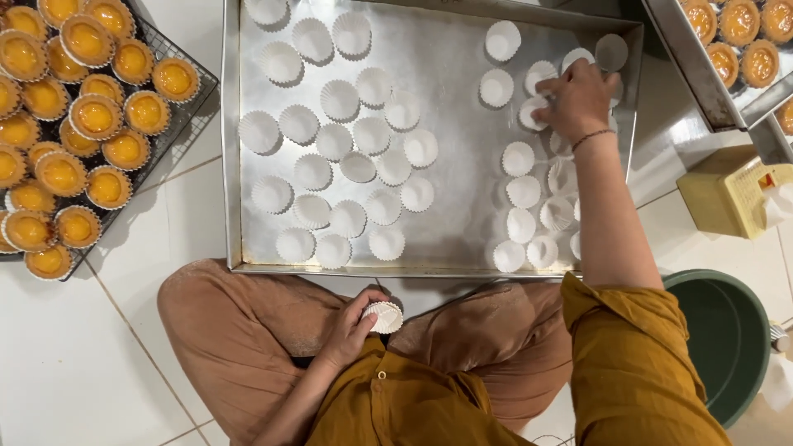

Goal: A person is sitting on the floor and quickly arranging paper cupcake liners into a large metal baking tray.

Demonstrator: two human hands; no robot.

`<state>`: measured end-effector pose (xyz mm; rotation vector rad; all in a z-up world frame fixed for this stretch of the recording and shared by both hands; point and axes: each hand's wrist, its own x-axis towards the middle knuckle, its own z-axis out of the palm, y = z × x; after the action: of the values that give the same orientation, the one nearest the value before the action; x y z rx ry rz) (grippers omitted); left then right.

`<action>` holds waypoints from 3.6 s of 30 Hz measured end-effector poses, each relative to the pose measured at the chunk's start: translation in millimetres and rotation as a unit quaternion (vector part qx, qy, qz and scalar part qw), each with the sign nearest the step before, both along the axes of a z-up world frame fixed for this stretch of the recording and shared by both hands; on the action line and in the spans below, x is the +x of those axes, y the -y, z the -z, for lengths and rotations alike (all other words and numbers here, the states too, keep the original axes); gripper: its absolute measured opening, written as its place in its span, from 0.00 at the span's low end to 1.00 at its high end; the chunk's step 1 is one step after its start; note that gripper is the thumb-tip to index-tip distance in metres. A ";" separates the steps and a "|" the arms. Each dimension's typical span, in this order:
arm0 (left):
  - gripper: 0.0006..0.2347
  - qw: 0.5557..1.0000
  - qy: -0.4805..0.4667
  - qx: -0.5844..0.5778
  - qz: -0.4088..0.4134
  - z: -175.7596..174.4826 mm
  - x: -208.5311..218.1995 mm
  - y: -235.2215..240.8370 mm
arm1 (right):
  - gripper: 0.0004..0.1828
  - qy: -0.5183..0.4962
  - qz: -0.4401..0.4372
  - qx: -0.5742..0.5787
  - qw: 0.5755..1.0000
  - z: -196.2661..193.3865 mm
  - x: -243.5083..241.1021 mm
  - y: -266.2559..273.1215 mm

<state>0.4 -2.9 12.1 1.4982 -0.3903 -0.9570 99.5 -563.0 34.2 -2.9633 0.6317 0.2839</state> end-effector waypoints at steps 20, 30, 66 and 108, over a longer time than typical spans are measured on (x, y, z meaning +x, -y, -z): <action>0.19 1.000 0.016 0.008 0.009 21.2 -5.4 -4.6 | 0.23 0.066 -0.111 -0.103 0.986 17.1 -115.8 -54.5; 0.18 1.000 0.000 0.007 0.009 4.0 -9.2 -2.9 | 0.27 -0.027 -0.086 -0.035 0.995 -21.9 -189.4 -135.5; 0.13 0.999 -0.005 0.042 0.001 3.7 -5.7 2.6 | 0.10 0.141 0.004 -0.050 0.989 -15.6 -61.6 -21.3; 0.16 0.998 0.022 0.049 0.019 0.6 -2.4 3.1 | 0.25 0.209 -0.105 -0.058 0.970 12.9 51.8 -40.3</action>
<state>-2.0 -6.0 11.5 1.6075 -0.4099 -0.9861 151.3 -522.8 21.4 -3.0551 0.2900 -0.3711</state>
